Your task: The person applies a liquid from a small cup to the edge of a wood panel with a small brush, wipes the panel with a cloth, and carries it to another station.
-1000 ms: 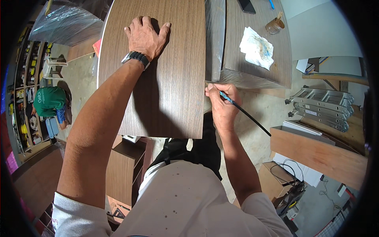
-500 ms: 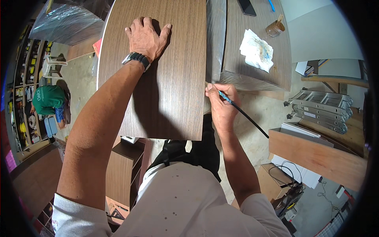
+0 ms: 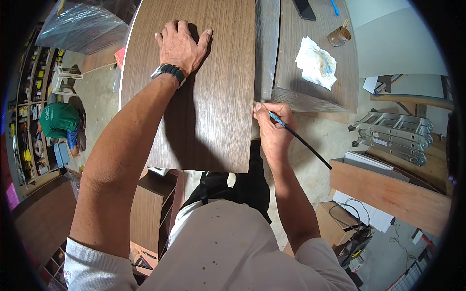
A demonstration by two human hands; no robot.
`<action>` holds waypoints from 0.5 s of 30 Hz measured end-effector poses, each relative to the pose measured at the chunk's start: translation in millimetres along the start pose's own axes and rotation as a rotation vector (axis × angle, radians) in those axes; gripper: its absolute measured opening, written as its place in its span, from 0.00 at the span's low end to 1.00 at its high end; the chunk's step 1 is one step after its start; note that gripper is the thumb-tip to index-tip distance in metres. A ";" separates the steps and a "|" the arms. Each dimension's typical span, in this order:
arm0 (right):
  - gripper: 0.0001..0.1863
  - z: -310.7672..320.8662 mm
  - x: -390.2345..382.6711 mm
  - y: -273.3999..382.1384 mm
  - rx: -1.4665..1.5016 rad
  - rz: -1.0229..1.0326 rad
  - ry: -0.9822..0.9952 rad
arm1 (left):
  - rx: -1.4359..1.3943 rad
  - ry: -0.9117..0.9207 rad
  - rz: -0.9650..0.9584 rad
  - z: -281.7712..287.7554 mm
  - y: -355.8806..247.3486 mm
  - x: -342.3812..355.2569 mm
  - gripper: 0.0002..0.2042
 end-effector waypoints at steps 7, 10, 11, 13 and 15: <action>0.08 -0.1 0.6 5.5 -0.025 0.027 0.021 | 0.005 -0.004 -0.003 -0.4 0.4 -0.2 0.37; 0.09 1.1 -0.9 3.5 -0.049 0.033 0.019 | 0.017 0.004 -0.003 -0.8 0.3 -0.3 0.37; 0.09 1.5 -1.4 2.6 -0.050 0.033 0.018 | 0.016 0.012 -0.002 -1.5 0.2 -0.1 0.37; 0.09 2.1 -1.3 3.6 -0.046 0.046 0.016 | 0.015 0.021 -0.001 -2.1 -0.1 0.1 0.37; 0.09 2.3 -2.4 5.1 -0.054 0.046 0.019 | 0.025 0.029 0.002 -3.1 0.7 -0.1 0.37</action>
Point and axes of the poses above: each hand's wrist, its own x-axis towards the middle knuckle, its own z-axis out of the back of the hand, y = z × x, the point moved 10 cm from there along x, towards the middle knuckle, and after that the axes turned 7 degrees about z, right-handed, at the moved point
